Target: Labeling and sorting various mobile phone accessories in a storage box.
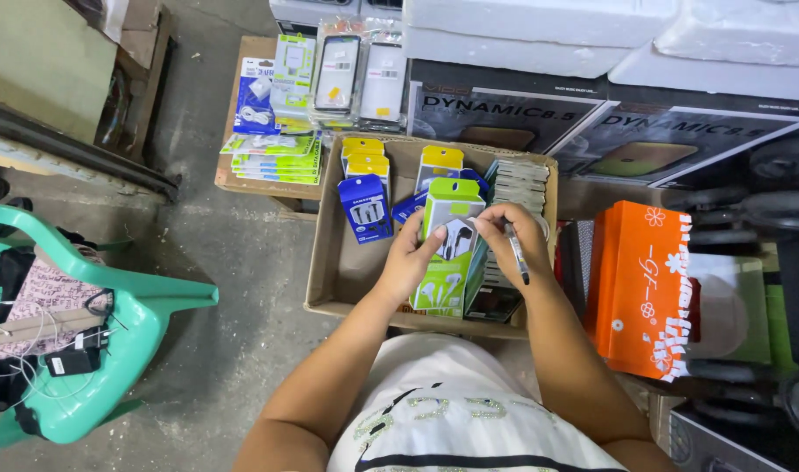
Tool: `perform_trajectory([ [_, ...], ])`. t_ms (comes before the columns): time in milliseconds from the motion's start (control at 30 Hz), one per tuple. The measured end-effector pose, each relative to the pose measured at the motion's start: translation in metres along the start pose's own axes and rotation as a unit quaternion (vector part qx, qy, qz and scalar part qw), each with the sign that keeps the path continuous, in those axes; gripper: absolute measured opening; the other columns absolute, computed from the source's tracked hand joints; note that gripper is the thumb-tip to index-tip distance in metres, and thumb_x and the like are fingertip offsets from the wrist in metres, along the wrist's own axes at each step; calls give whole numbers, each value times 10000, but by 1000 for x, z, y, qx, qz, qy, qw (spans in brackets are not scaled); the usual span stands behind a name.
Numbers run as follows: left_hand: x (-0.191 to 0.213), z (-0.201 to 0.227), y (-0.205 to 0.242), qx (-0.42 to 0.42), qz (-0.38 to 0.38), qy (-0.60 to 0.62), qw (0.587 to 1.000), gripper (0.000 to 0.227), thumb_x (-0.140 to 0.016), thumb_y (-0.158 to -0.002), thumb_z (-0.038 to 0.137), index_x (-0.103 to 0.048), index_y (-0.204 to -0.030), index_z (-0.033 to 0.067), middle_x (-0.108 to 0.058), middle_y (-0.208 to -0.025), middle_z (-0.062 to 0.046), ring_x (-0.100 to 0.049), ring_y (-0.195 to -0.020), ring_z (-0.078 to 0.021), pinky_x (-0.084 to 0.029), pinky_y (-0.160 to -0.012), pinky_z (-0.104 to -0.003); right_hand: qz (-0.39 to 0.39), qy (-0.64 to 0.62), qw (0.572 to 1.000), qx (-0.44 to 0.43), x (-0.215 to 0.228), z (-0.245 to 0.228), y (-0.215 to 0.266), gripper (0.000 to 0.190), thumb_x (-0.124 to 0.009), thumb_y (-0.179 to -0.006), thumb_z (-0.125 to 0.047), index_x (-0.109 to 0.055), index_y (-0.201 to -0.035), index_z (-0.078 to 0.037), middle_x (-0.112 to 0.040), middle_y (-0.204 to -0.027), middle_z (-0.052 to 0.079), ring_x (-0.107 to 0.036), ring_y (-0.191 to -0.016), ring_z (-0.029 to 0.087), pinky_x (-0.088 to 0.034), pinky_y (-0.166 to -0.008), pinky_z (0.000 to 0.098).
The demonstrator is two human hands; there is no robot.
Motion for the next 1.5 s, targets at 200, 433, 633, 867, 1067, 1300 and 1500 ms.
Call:
perform_trajectory([
  [200,2,19,6,-15,-16,8,1000,493,-616,-1031,221,-482,-1467,33,-639,-1301,-70,-583,-1193,-130,-481,-1038,-297,61,107,989,81,-2,-48,3,123,-769,-908,-100,-678,-953,-29,-641,-847,47,-618,-746,135,-500,-686,286],
  [433,4,28,13,1,-25,15,1000,500,-612,-1031,237,-475,-1471,42,-643,-1306,-81,-591,-1201,-140,-483,-1041,-303,86,141,982,97,-8,-60,6,133,-796,-879,-92,-689,-934,-35,-652,-854,61,-640,-753,156,-510,-675,301],
  [633,4,36,15,-12,-22,-13,1000,527,-631,-1019,224,-464,-1483,41,-643,-1323,-94,-584,-1223,-146,-471,-1048,-304,101,150,978,100,-9,-64,7,141,-809,-866,-89,-691,-923,-37,-648,-849,71,-638,-749,185,-509,-683,317],
  [867,4,41,17,-19,-22,-39,999,523,-635,-1016,206,-471,-1486,44,-653,-1340,-108,-589,-1248,-162,-462,-1069,-309,104,164,975,108,-9,-67,8,138,-808,-864,-84,-688,-914,-38,-657,-851,75,-651,-759,199,-517,-699,331],
  [1067,1,50,20,-22,-16,-67,997,521,-646,-1005,197,-484,-1479,53,-662,-1324,-107,-596,-1235,-165,-470,-1061,-311,101,174,975,99,-8,-68,9,146,-816,-861,-90,-693,-915,-30,-657,-855,84,-651,-756,204,-517,-695,334],
  [1300,3,51,23,-40,-30,-64,997,515,-651,-1011,179,-489,-1482,48,-650,-1342,-106,-575,-1252,-162,-453,-1075,-308,110,64,992,27,-3,-35,7,228,-849,-818,-113,-680,-949,-34,-674,-844,44,-620,-761,120,-515,-691,263],
  [1500,-2,35,21,1,-75,82,994,459,-633,-1028,150,-463,-1442,48,-686,-1241,-88,-633,-1147,-143,-528,-983,-313,48,-164,985,-15,-4,-32,0,235,-766,-892,-143,-657,-1073,-41,-715,-978,23,-666,-905,97,-554,-815,244],
])
Point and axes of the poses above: each hand's wrist, its own y-axis away from the middle knuckle, its own x-axis out of the back of the hand, z = x × y, the point moved 7 cm from there along -y, towards the middle knuckle
